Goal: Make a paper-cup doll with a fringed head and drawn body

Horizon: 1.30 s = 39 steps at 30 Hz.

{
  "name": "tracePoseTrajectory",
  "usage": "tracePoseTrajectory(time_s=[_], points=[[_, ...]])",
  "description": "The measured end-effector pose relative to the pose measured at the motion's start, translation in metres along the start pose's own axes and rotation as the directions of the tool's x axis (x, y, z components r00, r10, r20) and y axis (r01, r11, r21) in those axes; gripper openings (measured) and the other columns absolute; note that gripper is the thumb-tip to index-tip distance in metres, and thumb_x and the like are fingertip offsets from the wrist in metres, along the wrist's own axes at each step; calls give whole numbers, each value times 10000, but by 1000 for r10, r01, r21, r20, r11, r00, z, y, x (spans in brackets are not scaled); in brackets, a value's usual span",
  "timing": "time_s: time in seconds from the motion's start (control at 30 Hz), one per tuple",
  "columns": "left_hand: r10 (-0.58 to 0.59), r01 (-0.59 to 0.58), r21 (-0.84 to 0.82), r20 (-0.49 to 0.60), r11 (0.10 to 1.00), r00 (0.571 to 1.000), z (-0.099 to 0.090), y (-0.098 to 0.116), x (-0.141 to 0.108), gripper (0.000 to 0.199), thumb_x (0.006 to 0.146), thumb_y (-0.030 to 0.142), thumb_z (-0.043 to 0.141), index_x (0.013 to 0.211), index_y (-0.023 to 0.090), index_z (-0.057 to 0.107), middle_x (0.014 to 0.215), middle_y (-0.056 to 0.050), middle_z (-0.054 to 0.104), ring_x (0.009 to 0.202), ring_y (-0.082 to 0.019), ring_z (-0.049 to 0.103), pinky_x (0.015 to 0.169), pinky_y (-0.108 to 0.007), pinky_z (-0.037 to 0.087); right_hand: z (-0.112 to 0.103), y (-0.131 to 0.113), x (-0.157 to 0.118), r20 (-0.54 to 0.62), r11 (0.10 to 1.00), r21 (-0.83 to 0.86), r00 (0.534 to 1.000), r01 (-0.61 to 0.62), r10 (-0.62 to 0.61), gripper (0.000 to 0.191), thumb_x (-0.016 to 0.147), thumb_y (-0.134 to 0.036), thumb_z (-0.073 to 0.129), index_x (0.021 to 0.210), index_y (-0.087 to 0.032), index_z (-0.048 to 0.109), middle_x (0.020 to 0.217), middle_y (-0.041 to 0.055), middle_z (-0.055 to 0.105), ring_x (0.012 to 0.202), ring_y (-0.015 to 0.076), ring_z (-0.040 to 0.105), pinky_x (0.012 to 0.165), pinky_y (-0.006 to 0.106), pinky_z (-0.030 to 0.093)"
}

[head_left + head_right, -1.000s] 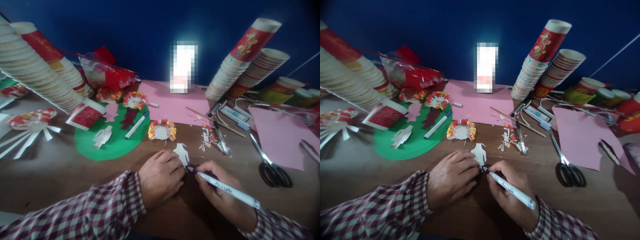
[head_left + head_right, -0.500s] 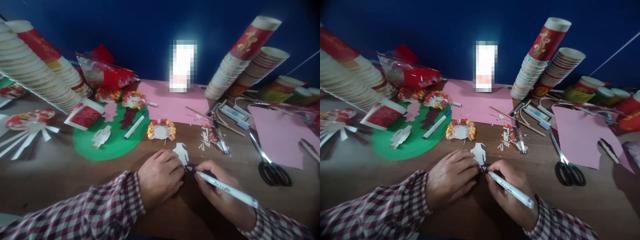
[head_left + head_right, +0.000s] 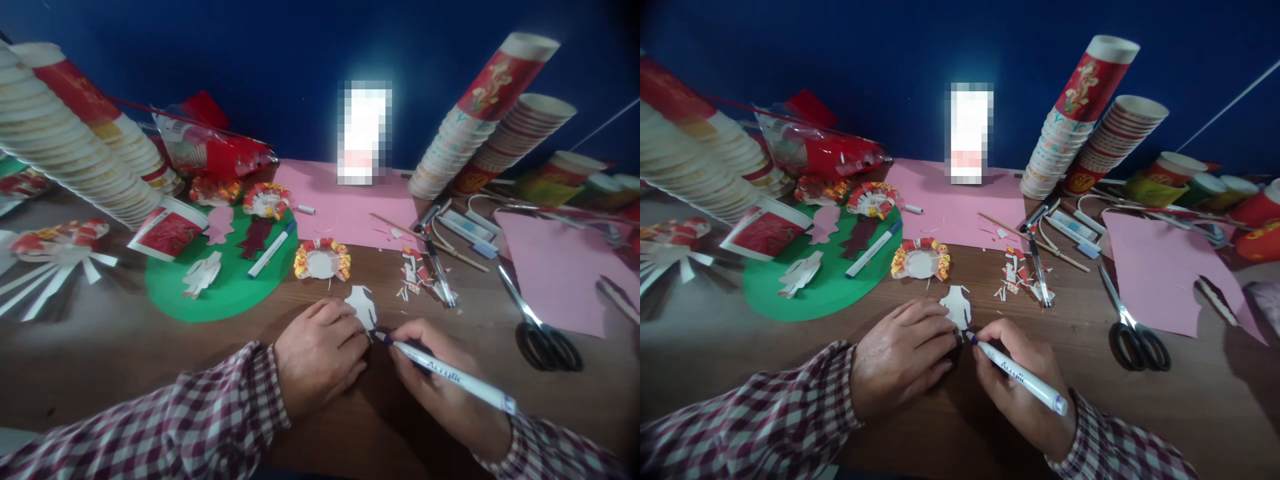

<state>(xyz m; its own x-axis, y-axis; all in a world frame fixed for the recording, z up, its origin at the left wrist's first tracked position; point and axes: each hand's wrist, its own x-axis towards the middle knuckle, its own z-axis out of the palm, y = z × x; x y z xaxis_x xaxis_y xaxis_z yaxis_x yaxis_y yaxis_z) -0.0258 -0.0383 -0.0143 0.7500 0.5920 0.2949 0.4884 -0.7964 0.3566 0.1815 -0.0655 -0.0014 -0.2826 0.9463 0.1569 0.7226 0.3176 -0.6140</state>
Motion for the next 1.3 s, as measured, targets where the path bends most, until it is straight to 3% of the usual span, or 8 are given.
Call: tracePoseTrajectory(time_s=[0.37, 0.67, 0.8, 0.97, 1.3], points=[[-3, 3, 6, 0, 1000, 1000, 0, 0, 0, 193, 903, 265, 477, 994, 142, 595, 1001, -59, 627, 1052, -237, 501, 952, -416, 420, -1, 0, -2, -20, 999, 31, 999, -40, 41, 97, 868, -308, 538, 824, -224, 557, 588, -45, 598, 440, 101, 541, 470, 209, 442], [-2, 2, 4, 9, 1000, 1000, 1, -1, 0, 189, 901, 265, 481, 996, 144, 591, 1011, -64, 627, 1059, -240, 498, 949, -424, 422, 1, 3, -1, -9, 999, 40, 1000, -23, 24, 74, 862, -285, 556, 835, -218, 567, 632, -37, 616, 492, 97, 569, 476, 201, 437], [-3, 3, 5, 12, 1000, 1000, 0, 0, 1, 195, 908, 254, 458, 990, 141, 593, 1014, -56, 629, 1053, -234, 498, 940, -412, 422, -2, 3, -2, -52, 992, 107, 996, -68, 74, 60, 857, -274, 559, 834, -219, 549, 563, -56, 549, 429, 84, 505, 416, 186, 410], [21, -21, 6, 5, 1000, 1000, -1, -1, 0, 202, 905, 234, 437, 976, 132, 596, 1007, -58, 627, 1048, -233, 497, 945, -409, 417, -7, 6, -3, -46, 965, 233, 990, -121, 135, 45, 868, -261, 547, 885, -220, 540, 619, -37, 566, 468, 91, 507, 428, 181, 432], [20, -20, 68, 6, 997, 1000, -1, -2, 0, 198, 906, 245, 441, 954, 139, 602, 1029, -55, 630, 1086, -238, 491, 985, -417, 395, -3, 10, 6, -27, 955, 268, 990, -126, 138, 64, 856, -259, 547, 903, -218, 534, 642, -26, 525, 496, 109, 489, 443, 215, 430]])
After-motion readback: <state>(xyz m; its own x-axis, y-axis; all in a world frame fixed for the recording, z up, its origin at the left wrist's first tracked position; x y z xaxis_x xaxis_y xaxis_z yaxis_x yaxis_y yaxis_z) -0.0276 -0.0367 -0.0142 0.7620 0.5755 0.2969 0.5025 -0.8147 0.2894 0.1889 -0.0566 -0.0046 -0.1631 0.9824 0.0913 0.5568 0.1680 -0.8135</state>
